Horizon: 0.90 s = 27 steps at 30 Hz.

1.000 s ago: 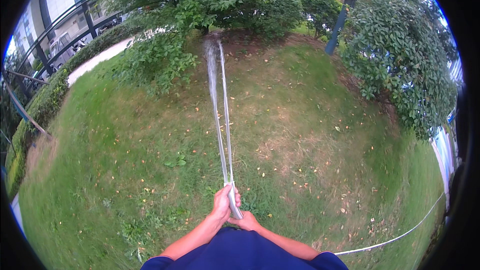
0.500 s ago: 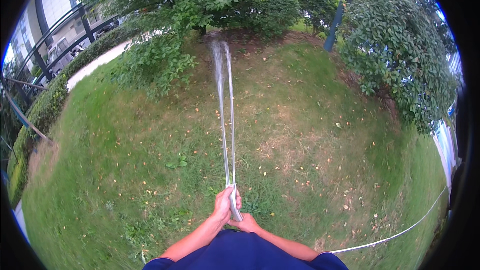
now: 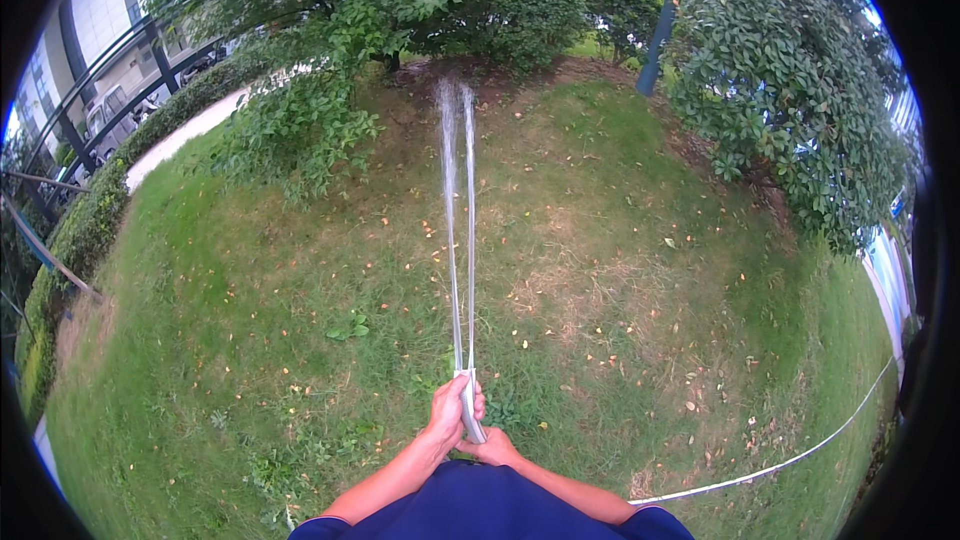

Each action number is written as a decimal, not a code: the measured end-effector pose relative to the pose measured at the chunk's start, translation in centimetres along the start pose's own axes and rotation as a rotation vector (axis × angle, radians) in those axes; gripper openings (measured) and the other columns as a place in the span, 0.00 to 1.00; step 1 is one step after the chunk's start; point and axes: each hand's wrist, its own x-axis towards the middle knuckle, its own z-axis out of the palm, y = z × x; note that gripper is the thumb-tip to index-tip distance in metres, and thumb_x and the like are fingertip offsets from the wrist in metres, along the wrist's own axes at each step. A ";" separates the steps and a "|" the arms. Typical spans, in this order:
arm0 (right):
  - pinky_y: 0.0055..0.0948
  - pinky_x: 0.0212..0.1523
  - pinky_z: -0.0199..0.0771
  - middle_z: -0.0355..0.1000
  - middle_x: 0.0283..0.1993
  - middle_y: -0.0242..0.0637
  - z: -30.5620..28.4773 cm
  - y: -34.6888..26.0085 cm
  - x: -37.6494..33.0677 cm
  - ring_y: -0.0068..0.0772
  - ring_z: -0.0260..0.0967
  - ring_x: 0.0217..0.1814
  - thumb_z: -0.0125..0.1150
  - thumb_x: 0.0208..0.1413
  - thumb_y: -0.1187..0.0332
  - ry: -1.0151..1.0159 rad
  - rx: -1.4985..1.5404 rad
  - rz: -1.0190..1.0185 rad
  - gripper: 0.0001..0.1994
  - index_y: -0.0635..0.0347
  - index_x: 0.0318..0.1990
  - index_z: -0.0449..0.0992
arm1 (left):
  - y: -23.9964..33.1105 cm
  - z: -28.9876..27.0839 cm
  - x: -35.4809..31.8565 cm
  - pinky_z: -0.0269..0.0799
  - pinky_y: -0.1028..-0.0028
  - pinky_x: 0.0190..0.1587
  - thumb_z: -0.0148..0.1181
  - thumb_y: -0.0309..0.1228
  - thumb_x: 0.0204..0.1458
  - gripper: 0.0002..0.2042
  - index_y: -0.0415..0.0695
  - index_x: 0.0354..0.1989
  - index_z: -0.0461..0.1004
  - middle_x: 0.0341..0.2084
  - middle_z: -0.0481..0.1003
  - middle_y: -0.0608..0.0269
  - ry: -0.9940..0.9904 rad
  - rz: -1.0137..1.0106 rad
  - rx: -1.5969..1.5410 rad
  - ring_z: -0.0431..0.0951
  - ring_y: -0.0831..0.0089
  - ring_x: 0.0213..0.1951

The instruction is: The person holds a hose and sprays water onto a grassy area and surrounding bushes. They walk along a paved path and across the lawn, moving the hose to cover different sections of the vegetation.

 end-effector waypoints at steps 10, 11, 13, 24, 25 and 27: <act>0.31 0.35 0.69 0.74 0.28 0.33 -0.5 -0.7 -0.5 0.25 0.69 0.30 0.70 0.41 0.48 0.009 -0.003 0.025 0.20 0.57 0.30 0.77 | -0.3 0.0 0.2 0.66 0.72 0.21 0.47 0.42 0.60 0.16 0.40 0.31 0.67 0.16 0.67 0.58 -0.007 -0.003 -0.019 0.67 0.70 0.18; 0.30 0.35 0.69 0.74 0.27 0.33 -0.6 -1.0 -0.7 0.24 0.69 0.30 0.70 0.41 0.48 0.012 0.005 0.023 0.20 0.56 0.30 0.78 | -0.3 0.0 0.2 0.66 0.72 0.21 0.47 0.42 0.60 0.16 0.39 0.31 0.67 0.17 0.67 0.58 -0.007 -0.001 -0.022 0.67 0.70 0.18; 0.30 0.34 0.69 0.74 0.27 0.32 -0.6 -1.4 -1.0 0.24 0.68 0.29 0.70 0.42 0.48 0.018 0.020 0.020 0.20 0.56 0.30 0.78 | -0.3 0.1 0.1 0.66 0.72 0.21 0.48 0.41 0.59 0.16 0.39 0.31 0.67 0.17 0.67 0.58 -0.008 0.003 -0.026 0.67 0.70 0.18; 0.30 0.36 0.69 0.74 0.28 0.33 0.0 -0.6 -0.4 0.24 0.69 0.31 0.70 0.42 0.49 0.033 0.035 -0.019 0.19 0.56 0.29 0.78 | 0.3 0.4 -0.4 0.66 0.75 0.20 0.46 0.40 0.61 0.16 0.38 0.30 0.68 0.16 0.68 0.59 -0.039 0.005 -0.008 0.67 0.72 0.16; 0.30 0.36 0.69 0.74 0.28 0.33 0.0 -0.8 -0.6 0.24 0.69 0.31 0.70 0.42 0.49 0.031 0.033 -0.018 0.19 0.56 0.29 0.78 | 0.3 0.5 -0.4 0.66 0.75 0.20 0.46 0.40 0.61 0.16 0.38 0.30 0.68 0.16 0.68 0.59 -0.038 0.006 -0.002 0.67 0.72 0.16; 0.31 0.38 0.70 0.75 0.29 0.34 0.0 -0.5 -0.2 0.25 0.70 0.32 0.70 0.42 0.49 0.023 0.014 0.003 0.19 0.57 0.31 0.78 | 0.3 0.5 -0.3 0.66 0.75 0.20 0.46 0.40 0.61 0.16 0.38 0.30 0.68 0.16 0.68 0.59 -0.036 0.004 0.004 0.67 0.72 0.16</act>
